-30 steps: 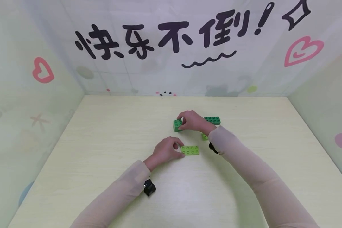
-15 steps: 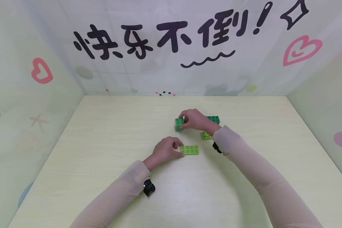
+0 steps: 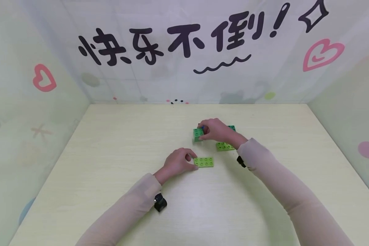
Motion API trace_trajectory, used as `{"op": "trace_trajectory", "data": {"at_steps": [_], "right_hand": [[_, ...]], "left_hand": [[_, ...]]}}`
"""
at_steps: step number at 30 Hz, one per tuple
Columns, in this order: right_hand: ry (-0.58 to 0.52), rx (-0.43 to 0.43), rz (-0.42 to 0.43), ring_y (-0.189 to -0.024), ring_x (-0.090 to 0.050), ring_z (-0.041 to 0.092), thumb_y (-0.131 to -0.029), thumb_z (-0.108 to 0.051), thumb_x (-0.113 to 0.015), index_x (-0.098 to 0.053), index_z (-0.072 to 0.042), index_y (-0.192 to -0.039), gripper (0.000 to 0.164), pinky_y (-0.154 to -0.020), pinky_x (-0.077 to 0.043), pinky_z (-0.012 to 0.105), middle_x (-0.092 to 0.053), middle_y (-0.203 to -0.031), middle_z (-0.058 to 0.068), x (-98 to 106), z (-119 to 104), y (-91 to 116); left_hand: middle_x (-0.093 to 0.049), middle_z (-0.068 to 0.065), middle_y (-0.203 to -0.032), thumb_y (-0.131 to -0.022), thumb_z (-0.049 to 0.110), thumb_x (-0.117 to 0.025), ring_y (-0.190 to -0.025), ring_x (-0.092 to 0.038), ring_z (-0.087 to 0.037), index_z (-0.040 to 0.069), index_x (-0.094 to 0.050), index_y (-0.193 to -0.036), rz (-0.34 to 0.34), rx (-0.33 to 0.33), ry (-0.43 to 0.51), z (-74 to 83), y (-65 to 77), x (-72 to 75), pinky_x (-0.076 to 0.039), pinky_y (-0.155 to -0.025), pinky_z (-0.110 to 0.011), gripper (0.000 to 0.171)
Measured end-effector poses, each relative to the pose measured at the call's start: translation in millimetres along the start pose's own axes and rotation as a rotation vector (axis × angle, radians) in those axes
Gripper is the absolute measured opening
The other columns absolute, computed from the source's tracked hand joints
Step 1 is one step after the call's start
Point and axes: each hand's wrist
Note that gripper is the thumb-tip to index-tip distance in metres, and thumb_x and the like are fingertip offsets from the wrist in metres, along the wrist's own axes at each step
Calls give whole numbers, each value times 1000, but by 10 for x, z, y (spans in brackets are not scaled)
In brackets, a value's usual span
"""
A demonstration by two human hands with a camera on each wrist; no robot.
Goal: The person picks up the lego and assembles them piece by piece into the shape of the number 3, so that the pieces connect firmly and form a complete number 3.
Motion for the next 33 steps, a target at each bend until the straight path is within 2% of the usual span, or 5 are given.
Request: {"op": "trace_trajectory", "data": {"at_steps": [17, 33], "right_hand": [[-8, 6, 15, -77, -58, 15, -79, -20, -73, -59, -2, -115, 43, -73, -47, 31, -62, -85, 3, 44, 137, 310], [-7, 63, 19, -78, -58, 12, -78, -20, -74, -61, -3, -111, 39, -71, -48, 28, -61, -86, 0, 11, 186, 578]], "left_hand": [[-56, 2, -81, -69, 26, -80, -72, -49, -14, 15, -68, -98, -15, 23, 16, -4, -24, 5, -38, -61, -27, 33], [-55, 2, -80, -68, 24, -81, -71, -48, -14, 15, -68, -98, -17, 36, 26, 23, -29, 18, -36, -60, -27, 33]]}}
Point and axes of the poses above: each hand's wrist, its own y-axis away from the middle knuckle, its own x-axis out of the back of the hand, z = x × y
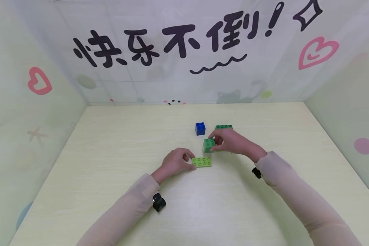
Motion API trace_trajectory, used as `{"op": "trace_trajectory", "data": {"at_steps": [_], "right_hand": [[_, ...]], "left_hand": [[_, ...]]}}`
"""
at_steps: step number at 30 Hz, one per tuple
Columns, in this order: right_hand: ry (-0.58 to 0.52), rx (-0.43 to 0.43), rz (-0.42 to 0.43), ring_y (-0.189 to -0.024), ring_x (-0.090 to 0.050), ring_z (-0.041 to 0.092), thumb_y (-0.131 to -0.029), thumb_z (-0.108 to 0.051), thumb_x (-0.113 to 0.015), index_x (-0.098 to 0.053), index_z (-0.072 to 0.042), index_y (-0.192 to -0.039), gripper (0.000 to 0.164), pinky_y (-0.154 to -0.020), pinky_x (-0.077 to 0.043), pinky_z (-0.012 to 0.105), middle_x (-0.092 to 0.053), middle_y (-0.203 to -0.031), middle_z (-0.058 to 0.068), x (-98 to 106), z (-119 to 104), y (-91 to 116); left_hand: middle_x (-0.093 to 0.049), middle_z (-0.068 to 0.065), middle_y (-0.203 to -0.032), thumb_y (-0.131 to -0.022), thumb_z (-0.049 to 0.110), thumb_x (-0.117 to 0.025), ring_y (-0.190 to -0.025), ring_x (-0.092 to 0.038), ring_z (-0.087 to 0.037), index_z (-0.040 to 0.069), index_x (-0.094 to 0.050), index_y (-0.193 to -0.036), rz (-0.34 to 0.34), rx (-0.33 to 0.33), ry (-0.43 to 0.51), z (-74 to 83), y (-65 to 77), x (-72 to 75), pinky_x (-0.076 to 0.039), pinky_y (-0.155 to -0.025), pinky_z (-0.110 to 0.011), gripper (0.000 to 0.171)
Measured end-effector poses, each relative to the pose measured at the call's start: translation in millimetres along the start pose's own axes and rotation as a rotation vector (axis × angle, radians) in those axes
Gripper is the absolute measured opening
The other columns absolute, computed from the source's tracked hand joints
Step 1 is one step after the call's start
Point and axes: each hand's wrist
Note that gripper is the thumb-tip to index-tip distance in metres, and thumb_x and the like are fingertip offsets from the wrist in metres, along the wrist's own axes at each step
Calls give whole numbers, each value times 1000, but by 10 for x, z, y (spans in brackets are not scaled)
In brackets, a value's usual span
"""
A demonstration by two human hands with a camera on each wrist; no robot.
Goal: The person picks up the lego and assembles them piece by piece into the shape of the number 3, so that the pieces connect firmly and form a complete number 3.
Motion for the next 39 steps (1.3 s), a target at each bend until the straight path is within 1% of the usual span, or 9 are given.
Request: {"op": "trace_trajectory", "data": {"at_steps": [5, 10, 15, 18, 30, 39], "right_hand": [[-29, 11, -20, -79, -58, 13, -78, -20, -74, -61, -2, -110, 39, -71, -48, 29, -62, -86, 0, -25, -35, 78], [-48, 8, -29, -78, -57, 11, -78, -22, -74, -62, -4, -110, 39, -70, -48, 28, -61, -86, -2, -66, -59, 134], [-59, 26, -36, -78, -58, 11, -79, -22, -73, -61, -3, -110, 38, -70, -48, 27, -62, -86, -2, -111, -69, 165], [-66, 18, -34, -77, -58, 10, -78, -21, -74, -62, -4, -109, 38, -70, -48, 26, -62, -86, -2, -138, -72, 173], [-49, 54, -51, -75, -58, 8, -79, -22, -73, -62, -5, -108, 35, -70, -48, 27, -62, -84, -4, -209, -76, 203], [-36, 35, -57, -75, -58, 7, -78, -20, -73, -62, -6, -108, 35, -70, -48, 25, -62, -86, -4, -251, -59, 201]], "left_hand": [[-56, 2, -79, -68, 25, -81, -71, -49, -14, 16, -69, -97, 2, -2, 1, -12, -8, -3, -36, -60, -27, 33], [-56, 2, -80, -68, 25, -81, -70, -49, -14, 16, -69, -98, 0, -1, 1, -15, -8, 0, -36, -60, -27, 33], [-56, 2, -80, -68, 25, -81, -71, -49, -14, 16, -69, -97, -3, -4, 3, -24, -15, 2, -37, -60, -27, 33], [-56, 2, -81, -68, 25, -81, -71, -49, -14, 16, -69, -97, -4, -3, 4, -28, -21, 0, -37, -60, -27, 33], [-56, 2, -80, -68, 25, -81, -71, -48, -14, 16, -68, -97, -9, -7, 2, -32, -27, -10, -36, -60, -27, 33], [-56, 1, -80, -69, 25, -81, -71, -49, -14, 15, -68, -98, -10, 0, -2, -17, -22, -2, -36, -60, -27, 33]]}}
Point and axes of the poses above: each hand's wrist, its own y-axis away from the middle knuckle, its own x-axis out of the back of the hand, z = x × y
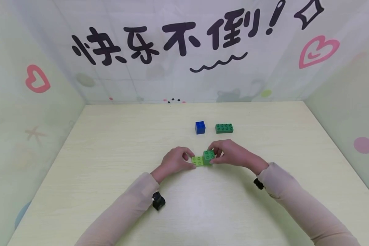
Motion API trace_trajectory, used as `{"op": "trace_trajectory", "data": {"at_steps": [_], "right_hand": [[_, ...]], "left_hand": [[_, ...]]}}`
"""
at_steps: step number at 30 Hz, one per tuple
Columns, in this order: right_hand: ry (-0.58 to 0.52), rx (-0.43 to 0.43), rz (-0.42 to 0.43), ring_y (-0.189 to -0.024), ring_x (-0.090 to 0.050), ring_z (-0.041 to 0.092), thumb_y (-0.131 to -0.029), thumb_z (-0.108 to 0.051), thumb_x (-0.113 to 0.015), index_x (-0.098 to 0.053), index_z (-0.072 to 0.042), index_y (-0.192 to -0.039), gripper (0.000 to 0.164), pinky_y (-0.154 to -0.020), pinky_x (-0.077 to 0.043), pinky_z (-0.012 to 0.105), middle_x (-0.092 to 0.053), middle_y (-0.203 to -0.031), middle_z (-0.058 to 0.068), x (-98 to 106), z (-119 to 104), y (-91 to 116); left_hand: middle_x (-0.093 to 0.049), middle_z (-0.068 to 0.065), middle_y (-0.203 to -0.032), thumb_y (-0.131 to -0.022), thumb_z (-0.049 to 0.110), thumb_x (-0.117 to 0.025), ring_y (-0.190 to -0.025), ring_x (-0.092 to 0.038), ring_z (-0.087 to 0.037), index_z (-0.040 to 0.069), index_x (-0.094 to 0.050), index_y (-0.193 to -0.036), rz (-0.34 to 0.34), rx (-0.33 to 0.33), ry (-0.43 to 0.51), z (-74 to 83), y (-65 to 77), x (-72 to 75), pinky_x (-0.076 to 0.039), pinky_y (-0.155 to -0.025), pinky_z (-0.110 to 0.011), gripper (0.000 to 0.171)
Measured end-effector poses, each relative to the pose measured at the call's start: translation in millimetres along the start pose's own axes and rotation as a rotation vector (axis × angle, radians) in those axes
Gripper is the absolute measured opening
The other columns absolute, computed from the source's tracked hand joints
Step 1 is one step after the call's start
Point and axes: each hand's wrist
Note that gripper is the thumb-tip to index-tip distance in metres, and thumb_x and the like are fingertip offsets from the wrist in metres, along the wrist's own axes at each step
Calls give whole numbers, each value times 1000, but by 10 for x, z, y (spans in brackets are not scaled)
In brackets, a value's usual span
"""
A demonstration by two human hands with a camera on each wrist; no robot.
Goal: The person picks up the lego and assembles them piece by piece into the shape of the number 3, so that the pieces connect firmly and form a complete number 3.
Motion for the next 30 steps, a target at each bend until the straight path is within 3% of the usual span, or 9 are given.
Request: {"op": "trace_trajectory", "data": {"at_steps": [30], "right_hand": [[92, -4, 52, -71, -55, 9, -76, -18, -75, -65, -6, -98, 27, -65, -46, 22, -60, -83, -5, -67, -60, -18]], "left_hand": [[-57, 1, -80, -68, 25, -81, -70, -49, -14, 16, -69, -96, 5, -3, 4, 3, -7, 4, -36, -59, -27, 32]]}}
Point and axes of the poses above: each hand's wrist, its own y-axis away from the middle knuckle, its own x-axis out of the back of the hand, z = x × y
